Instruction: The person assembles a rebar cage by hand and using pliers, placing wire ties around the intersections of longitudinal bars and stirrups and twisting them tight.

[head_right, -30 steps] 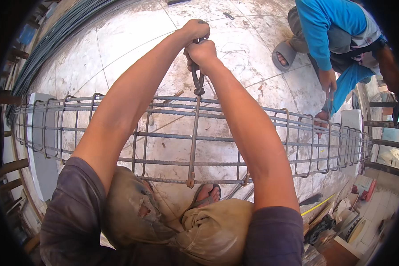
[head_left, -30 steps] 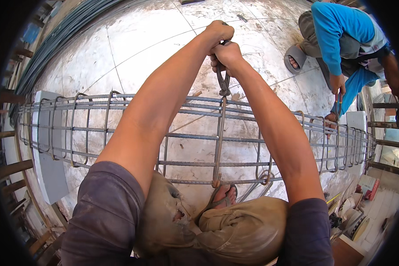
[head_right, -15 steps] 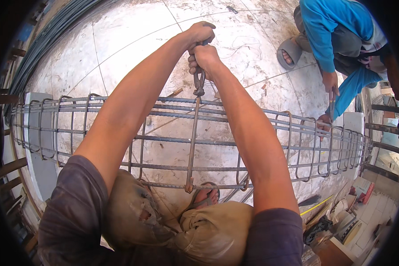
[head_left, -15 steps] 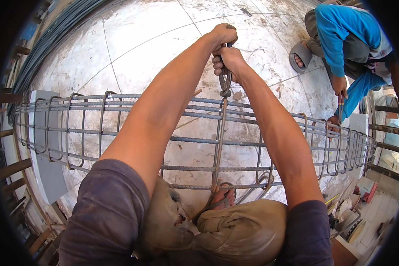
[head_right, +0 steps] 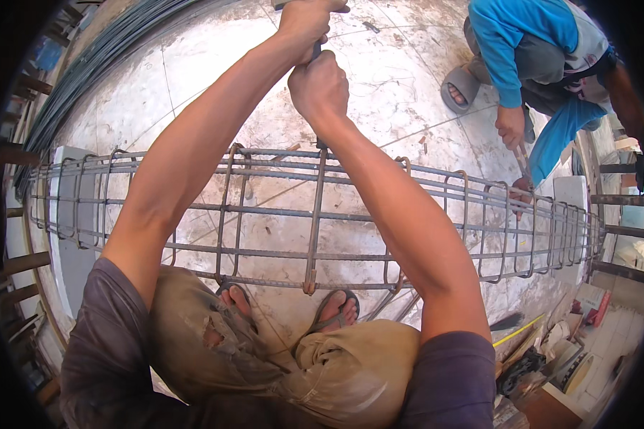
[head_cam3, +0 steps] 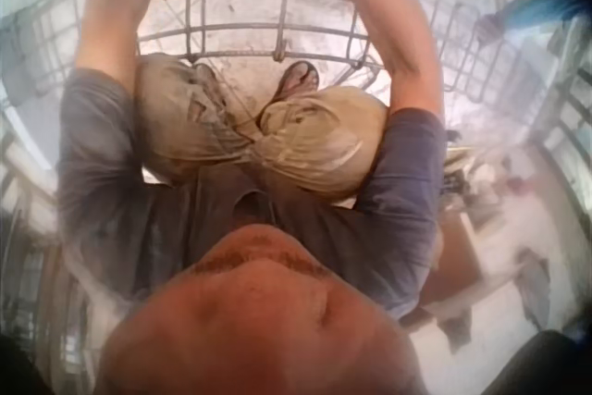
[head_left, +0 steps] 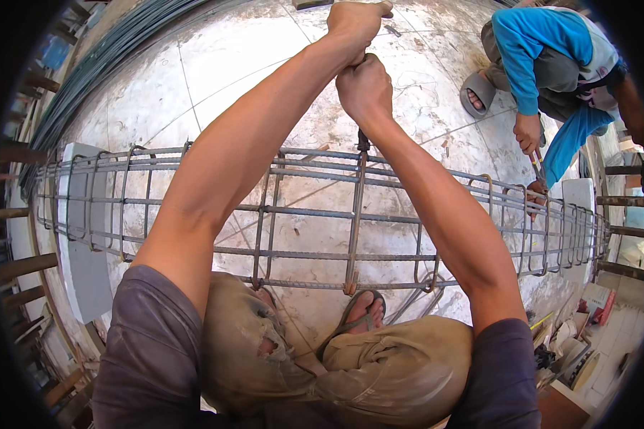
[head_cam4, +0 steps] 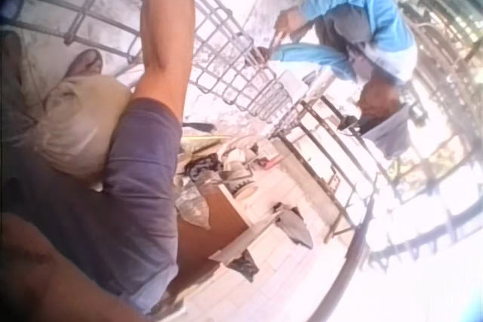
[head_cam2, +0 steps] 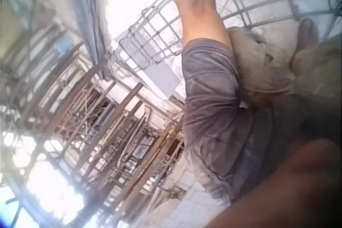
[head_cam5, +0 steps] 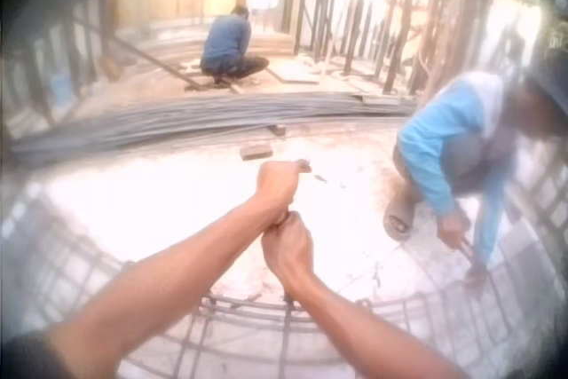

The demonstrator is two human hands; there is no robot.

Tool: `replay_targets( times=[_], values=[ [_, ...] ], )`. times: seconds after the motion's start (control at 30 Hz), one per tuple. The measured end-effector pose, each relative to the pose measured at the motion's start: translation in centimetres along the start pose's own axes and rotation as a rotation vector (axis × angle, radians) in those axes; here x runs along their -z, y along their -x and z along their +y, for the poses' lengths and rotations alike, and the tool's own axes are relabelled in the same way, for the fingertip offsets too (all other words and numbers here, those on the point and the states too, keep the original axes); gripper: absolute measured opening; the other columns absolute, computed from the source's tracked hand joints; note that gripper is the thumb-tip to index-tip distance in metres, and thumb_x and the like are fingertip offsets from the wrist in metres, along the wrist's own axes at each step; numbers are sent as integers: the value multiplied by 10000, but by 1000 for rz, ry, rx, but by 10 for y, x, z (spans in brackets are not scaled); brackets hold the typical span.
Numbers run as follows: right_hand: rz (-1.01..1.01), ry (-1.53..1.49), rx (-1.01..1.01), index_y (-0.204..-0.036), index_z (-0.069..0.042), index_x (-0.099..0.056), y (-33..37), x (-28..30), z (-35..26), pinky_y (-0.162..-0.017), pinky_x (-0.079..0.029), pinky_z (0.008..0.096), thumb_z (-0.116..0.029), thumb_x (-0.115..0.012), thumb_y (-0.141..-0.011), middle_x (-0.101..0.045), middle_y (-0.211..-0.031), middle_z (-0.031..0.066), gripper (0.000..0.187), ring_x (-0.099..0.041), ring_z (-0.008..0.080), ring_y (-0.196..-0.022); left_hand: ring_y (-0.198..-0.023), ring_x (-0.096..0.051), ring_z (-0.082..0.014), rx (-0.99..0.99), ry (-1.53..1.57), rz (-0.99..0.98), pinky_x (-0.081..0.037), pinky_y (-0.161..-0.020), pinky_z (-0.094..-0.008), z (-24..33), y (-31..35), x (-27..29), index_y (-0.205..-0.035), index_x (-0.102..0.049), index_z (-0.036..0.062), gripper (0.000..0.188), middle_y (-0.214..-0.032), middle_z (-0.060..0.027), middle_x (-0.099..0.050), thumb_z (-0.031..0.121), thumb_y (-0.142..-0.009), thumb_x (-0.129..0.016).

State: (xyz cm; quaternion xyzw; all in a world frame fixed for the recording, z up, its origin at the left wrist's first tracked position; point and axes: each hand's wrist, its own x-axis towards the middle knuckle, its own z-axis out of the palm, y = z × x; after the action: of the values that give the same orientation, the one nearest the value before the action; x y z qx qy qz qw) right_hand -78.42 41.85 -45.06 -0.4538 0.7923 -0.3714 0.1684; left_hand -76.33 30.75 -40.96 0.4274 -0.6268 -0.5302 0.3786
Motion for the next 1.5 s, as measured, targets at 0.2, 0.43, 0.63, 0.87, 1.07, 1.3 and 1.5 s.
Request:
replay_targets(
  times=[0.2,0.43,0.63,0.87,1.07,1.3,1.5],
  values=[
    [106,-258,181,-1075,95,-559,25,12,-1,-855,-536,529,-250,-613,-966,-706,-954,356,366,-697,527,-949,-755,-667,-209,-216,156,12,-535,-715,-357,38,54,-2,-993,-791,-66,378,-813,-171,-748,304,-968,-721],
    [180,-306,291,-1085,72,-528,30,7,9,-819,-542,513,-260,-683,-924,-709,-876,304,400,-710,497,-891,-723,-643,-198,-242,178,-44,-523,-673,-345,48,68,-4,-1064,-760,-79,419,-872,-141,-739,329,-974,-735],
    [-259,-286,95,-872,-32,-597,-5,24,15,-728,-555,431,-409,-868,-773,-703,-773,141,474,-728,282,-738,-523,-419,-70,-47,451,-256,-358,-459,-228,15,22,16,-1276,-643,-29,453,-655,39,-476,293,-981,-760],
    [-288,-760,-99,-835,20,-626,-23,0,39,-476,-534,308,-160,-801,-784,-644,-658,87,256,-635,160,-501,-643,-565,-100,192,672,-363,-508,-574,-244,-34,-19,5,-1199,-639,10,473,-847,-37,-634,389,-956,-783],
    [-78,-576,-147,-839,29,-587,-19,-4,34,-470,-543,335,-168,-795,-759,-666,-674,133,298,-657,182,-510,-717,-655,-146,320,525,-430,-572,-681,-293,-37,-23,0,-1008,-658,72,392,-820,-31,-668,463,-1003,-682],
    [68,-427,-24,-813,-12,-539,-16,-8,32,-464,-533,320,-186,-797,-773,-636,-640,104,314,-642,173,-504,-572,-487,-115,332,587,-463,-475,-595,-294,-30,-26,-3,-795,-507,200,382,-671,42,-498,474,-1034,-625],
    [-16,-335,-25,-819,-14,-539,-24,-18,35,-472,-535,321,-181,-796,-769,-641,-634,110,311,-650,173,-507,-664,-569,-152,229,471,-238,-511,-635,-323,-34,-15,7,-969,-633,90,416,-754,-22,-572,491,-1060,-570]
  ],
)
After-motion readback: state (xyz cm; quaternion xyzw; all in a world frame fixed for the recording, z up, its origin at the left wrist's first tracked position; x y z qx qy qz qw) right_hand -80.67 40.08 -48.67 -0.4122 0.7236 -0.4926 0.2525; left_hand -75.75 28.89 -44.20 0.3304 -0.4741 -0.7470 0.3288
